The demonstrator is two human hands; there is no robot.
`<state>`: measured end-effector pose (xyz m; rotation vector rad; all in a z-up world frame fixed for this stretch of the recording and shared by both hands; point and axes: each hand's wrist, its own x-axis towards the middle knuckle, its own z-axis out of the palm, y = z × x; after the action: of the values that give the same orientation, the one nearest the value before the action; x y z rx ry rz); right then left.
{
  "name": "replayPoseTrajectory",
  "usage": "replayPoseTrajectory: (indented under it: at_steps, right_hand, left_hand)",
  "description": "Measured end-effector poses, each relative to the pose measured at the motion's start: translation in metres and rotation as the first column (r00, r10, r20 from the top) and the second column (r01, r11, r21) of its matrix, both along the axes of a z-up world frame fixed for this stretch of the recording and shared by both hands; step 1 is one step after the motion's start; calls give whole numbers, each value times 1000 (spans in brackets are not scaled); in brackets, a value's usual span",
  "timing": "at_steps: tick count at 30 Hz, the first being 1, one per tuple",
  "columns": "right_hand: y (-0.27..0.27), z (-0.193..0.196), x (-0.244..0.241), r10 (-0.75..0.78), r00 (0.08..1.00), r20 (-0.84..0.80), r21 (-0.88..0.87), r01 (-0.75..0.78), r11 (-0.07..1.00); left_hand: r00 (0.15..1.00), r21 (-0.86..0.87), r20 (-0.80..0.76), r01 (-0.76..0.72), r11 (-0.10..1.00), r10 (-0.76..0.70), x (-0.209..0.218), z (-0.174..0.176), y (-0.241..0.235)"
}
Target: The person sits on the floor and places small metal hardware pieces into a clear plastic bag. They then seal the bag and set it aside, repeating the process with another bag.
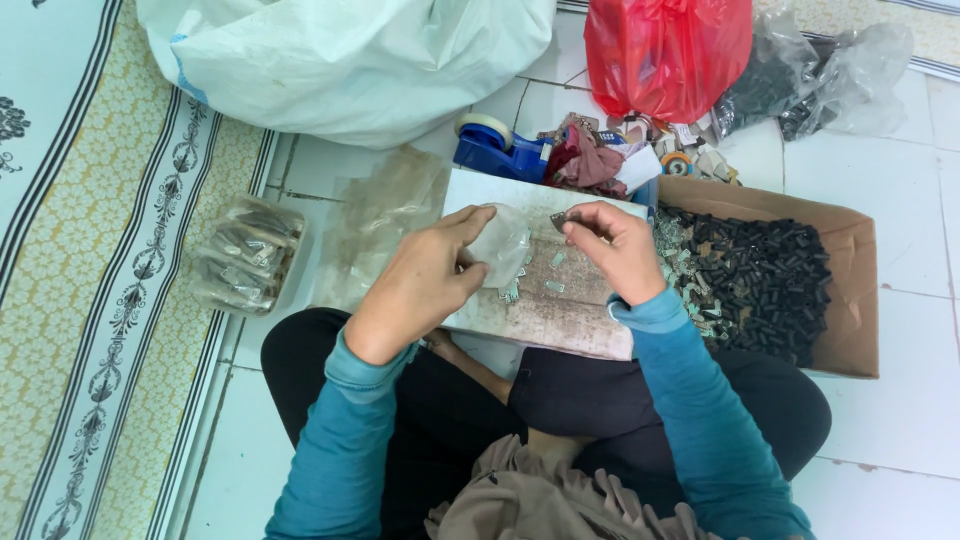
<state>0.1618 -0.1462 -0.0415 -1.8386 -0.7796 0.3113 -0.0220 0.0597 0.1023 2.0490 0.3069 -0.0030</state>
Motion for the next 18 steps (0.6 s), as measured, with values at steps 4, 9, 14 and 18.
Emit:
replayPoseTrajectory:
  at_steps: [4, 9, 14, 18]
  right_hand:
    - [10, 87, -22, 114, 984, 139, 81, -127, 989]
    - [38, 126, -33, 202, 903, 379, 110, -260, 959]
    - [49, 122, -36, 228, 820, 525, 48, -297, 954]
    - [49, 121, -37, 290, 773, 564, 20, -364, 931]
  left_hand:
    - [999, 1, 41, 32, 999, -32, 9, 7, -4]
    - [998, 17, 48, 43, 999, -44, 15, 6, -9]
    - [998, 13, 39, 51, 999, -51, 11, 14, -4]
    - [998, -28, 52, 42, 999, -41, 9, 8, 6]
